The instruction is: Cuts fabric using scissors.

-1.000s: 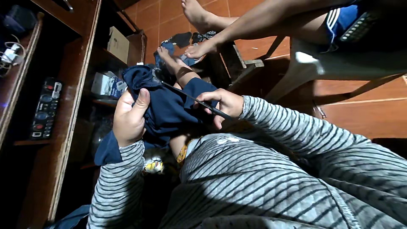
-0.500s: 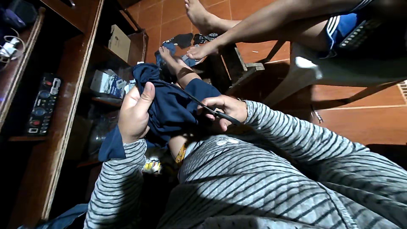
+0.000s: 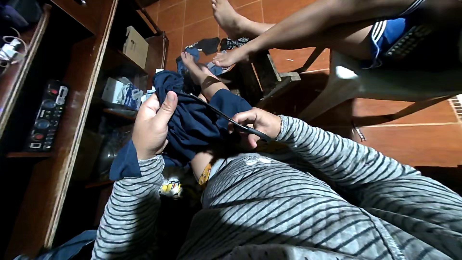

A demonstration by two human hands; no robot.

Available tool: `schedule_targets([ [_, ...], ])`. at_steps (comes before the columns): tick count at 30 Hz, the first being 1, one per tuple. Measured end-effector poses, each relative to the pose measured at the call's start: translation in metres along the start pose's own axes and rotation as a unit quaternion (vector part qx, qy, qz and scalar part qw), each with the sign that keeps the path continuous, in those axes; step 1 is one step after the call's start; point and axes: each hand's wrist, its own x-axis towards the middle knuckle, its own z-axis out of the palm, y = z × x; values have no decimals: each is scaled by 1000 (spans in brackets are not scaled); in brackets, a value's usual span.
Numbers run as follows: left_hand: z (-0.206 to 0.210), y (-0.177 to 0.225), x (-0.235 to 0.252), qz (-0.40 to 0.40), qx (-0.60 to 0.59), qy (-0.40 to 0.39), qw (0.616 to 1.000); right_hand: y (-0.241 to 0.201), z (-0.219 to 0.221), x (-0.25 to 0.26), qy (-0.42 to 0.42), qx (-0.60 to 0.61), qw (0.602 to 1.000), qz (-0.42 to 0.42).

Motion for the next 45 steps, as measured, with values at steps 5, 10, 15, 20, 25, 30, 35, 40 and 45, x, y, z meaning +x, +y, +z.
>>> schedule_targets([
  [5, -2, 3, 5, 20, -12, 76, 997, 0, -6, -10, 2, -3, 999, 49],
  [10, 1, 6, 5, 80, 33, 80, 993, -2, -7, -10, -22, 32, 997, 64],
  [15, 2, 1, -1, 67, 37, 57, 995, 2, 0, -5, -32, 69, 997, 31],
  [20, 13, 2, -3, 19, 70, 85, 994, 5, 6, 0, -19, 63, 997, 32],
  [25, 15, 0, -4, -8, 95, 98, 991, 6, 13, 4, 8, 71, 997, 24],
  [30, 16, -1, -4, -12, 87, 98, 991, 7, 17, 3, 19, 83, 996, 17],
  [35, 19, 0, -4, -3, 85, 105, 991, 4, 19, 2, 23, 55, 997, 45],
  [40, 18, -3, -8, -1, 107, 96, 990, 2, 20, 5, 18, 63, 997, 41],
  [45, 20, -12, -8, 12, 111, 94, 989, -1, 22, 11, 25, 78, 997, 17],
])
